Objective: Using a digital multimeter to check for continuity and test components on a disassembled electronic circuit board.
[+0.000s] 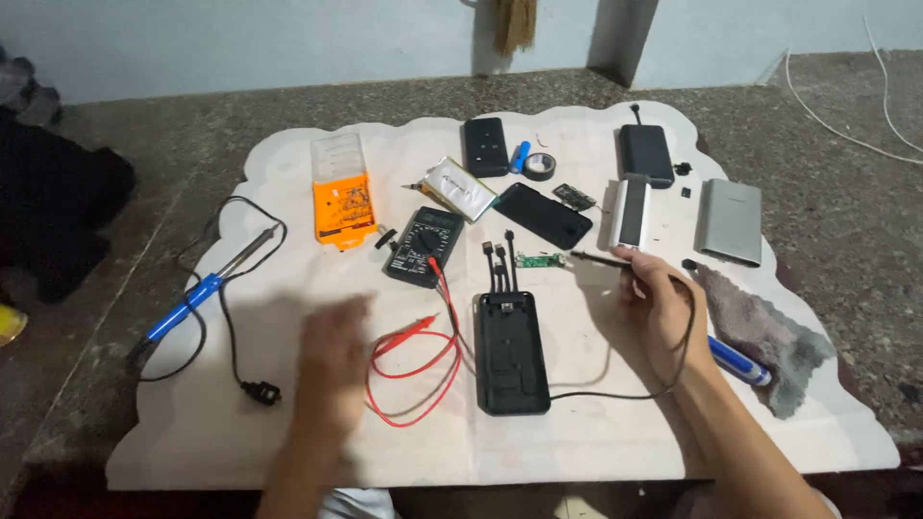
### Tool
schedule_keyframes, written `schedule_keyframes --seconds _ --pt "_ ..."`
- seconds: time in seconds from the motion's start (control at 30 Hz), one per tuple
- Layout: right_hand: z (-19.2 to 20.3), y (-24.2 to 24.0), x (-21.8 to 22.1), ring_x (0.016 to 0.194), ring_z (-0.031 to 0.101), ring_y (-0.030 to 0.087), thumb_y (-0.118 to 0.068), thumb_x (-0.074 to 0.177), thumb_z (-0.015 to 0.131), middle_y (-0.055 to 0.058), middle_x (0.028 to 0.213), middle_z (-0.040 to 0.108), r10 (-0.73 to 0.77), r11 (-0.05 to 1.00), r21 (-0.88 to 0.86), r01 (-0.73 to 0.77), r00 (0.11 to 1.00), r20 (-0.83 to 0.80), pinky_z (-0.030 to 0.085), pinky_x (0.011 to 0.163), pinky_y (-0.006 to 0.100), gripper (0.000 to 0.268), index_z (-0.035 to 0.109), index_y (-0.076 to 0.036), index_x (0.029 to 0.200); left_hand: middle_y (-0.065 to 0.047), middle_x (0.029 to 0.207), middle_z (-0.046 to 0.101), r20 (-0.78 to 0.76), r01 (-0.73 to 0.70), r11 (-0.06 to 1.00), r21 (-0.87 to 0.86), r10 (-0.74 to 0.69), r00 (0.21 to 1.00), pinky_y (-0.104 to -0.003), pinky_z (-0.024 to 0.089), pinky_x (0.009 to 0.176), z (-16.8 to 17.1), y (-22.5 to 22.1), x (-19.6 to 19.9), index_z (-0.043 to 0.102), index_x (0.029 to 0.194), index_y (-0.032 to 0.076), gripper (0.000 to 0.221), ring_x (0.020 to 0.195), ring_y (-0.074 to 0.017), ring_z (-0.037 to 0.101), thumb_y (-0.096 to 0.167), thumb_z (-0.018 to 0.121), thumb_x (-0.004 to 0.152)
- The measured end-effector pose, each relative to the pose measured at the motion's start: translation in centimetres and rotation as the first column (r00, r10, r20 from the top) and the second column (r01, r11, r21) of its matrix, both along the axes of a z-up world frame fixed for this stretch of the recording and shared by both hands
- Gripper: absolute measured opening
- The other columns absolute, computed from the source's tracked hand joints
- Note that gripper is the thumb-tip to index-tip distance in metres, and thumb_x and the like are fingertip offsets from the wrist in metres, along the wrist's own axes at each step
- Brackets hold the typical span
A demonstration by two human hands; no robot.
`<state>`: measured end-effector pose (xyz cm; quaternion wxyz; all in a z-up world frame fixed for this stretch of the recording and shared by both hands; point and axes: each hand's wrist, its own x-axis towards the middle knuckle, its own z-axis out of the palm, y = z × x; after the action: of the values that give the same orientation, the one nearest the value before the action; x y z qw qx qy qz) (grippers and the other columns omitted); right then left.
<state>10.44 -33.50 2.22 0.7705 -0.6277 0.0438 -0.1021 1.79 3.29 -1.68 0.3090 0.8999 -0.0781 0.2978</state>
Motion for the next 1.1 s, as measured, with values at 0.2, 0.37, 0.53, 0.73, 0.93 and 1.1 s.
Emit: schedule_keyframes --seconds 0.2,0.37,0.53,0.73,0.93,1.1 --pt "0.2 0.4 -0.1 0.072 0.060 0.019 -0.015 0.102 0.064 0.018 0.083 0.065 0.016 0.989 0.145 -0.016 1.000 0.003 0.047 0.059 0.026 0.024 0.067 0.005 0.115 0.002 0.107 0.065 -0.184 -0.263 0.950 -0.166 0.232 0.955 -0.036 0.049 0.089 3.7 1.6 6.4 0.070 0.125 0.026 0.030 0.091 -0.0168 0.060 0.037 0.050 0.107" --pt "-0.6 -0.3 0.0 0.068 0.059 0.020 -0.012 0.100 0.068 0.016 0.078 0.068 -0.054 0.990 -0.133 0.056 0.998 0.022 0.048 0.058 0.030 0.019 0.072 0.003 0.110 -0.004 0.090 0.067 0.189 -0.299 0.926 0.229 0.258 0.947 -0.038 0.053 0.080 1.8 -3.1 12.1 0.073 0.109 0.010 0.014 0.084 -0.0224 0.067 0.021 0.070 0.100" --pt "-0.1 -1.2 -2.4 0.092 0.074 0.032 -0.004 0.080 0.069 0.011 0.103 0.078 0.177 0.656 -0.753 0.045 0.961 0.211 0.058 0.077 0.041 0.054 0.069 -0.013 0.133 -0.009 0.103 0.068 -0.164 -0.402 0.904 0.147 0.423 0.891 -0.051 0.052 0.090 4.3 -7.3 10.9 0.071 0.112 0.016 0.031 0.106 -0.0347 0.066 0.042 0.063 0.097" --pt "0.0 -4.9 -5.4 0.109 0.055 0.036 -0.020 0.091 0.071 0.019 0.126 0.062 0.138 0.210 -0.893 0.399 0.892 0.431 0.047 0.092 0.049 0.058 0.055 -0.010 0.146 -0.006 0.110 0.069 -0.373 -0.456 0.886 0.080 0.451 0.811 -0.055 0.041 0.097 5.0 -8.6 13.6 0.074 0.109 0.016 0.031 0.111 -0.0358 0.055 0.039 0.058 0.097" --pt "-2.0 -5.9 -5.9 0.088 0.060 0.029 -0.023 0.091 0.078 0.004 0.101 0.073 -0.126 0.119 -0.880 0.460 0.886 0.446 0.044 0.069 0.043 0.017 0.080 -0.013 0.104 -0.014 0.089 0.074 -0.012 -0.486 0.824 0.292 0.512 0.859 -0.054 0.041 0.069 0.8 -9.4 18.9 0.079 0.091 0.008 0.054 0.092 -0.0398 0.062 0.061 0.068 0.095" --pt "-1.6 -6.2 -5.7 0.086 0.060 0.025 -0.015 0.094 0.074 0.001 0.101 0.076 -0.118 0.224 -0.859 0.460 0.888 0.445 0.045 0.073 0.038 0.009 0.078 -0.011 0.101 -0.016 0.125 0.066 -0.442 -0.481 0.683 0.550 0.727 0.526 -0.053 0.031 0.096 4.9 -12.8 21.3 0.077 0.112 0.012 0.109 0.123 -0.0353 0.050 0.107 0.037 0.077"
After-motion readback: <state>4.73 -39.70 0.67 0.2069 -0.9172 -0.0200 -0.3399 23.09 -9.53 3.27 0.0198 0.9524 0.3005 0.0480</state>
